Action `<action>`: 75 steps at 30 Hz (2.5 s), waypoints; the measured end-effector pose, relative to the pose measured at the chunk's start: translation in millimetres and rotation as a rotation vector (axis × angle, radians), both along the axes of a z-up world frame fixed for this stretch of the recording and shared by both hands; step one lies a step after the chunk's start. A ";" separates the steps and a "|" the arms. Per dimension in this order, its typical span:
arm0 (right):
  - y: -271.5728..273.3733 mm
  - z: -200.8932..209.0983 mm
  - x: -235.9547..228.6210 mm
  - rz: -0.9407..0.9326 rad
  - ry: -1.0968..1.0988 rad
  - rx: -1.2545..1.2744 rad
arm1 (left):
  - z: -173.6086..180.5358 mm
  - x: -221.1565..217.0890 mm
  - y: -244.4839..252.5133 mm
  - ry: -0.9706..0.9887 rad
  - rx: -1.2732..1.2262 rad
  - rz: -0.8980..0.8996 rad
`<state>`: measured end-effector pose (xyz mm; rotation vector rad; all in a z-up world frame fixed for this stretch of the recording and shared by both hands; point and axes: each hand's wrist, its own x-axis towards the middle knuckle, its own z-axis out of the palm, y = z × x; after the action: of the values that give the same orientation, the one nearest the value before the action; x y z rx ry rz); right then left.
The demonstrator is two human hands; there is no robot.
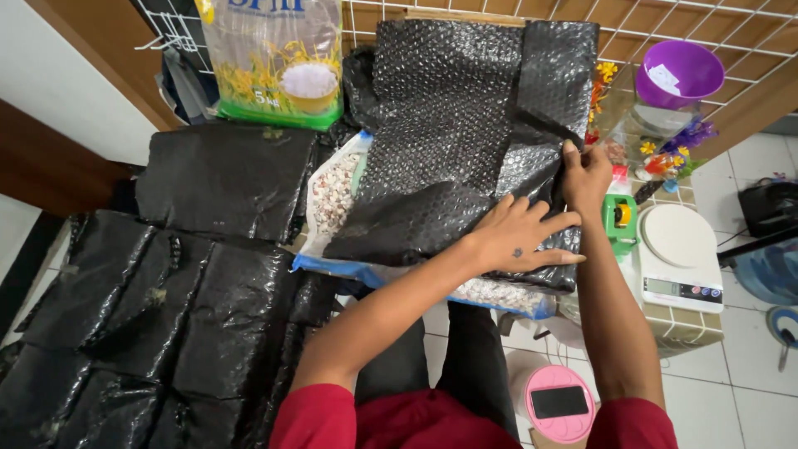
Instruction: Wrapping a small cardboard box in bubble wrap for shipping
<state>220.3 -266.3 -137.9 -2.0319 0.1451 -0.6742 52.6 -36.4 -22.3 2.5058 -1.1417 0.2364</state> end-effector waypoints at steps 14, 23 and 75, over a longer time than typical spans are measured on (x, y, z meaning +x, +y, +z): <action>4.1 79.1 -69.1 0.235 -0.072 -0.037 | 40.3 10.4 7.3 0.306 0.070 -0.052; 15.1 144.9 -174.7 0.618 0.327 0.035 | 12.4 32.2 0.1 0.452 0.167 -0.031; 182.8 163.9 -57.0 1.366 0.695 -0.118 | 102.6 -108.0 202.2 0.713 -0.235 0.363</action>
<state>163.3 -83.5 26.0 -1.8462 -0.8304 0.8773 -55.4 165.8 80.3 2.2616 -0.3529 -0.3845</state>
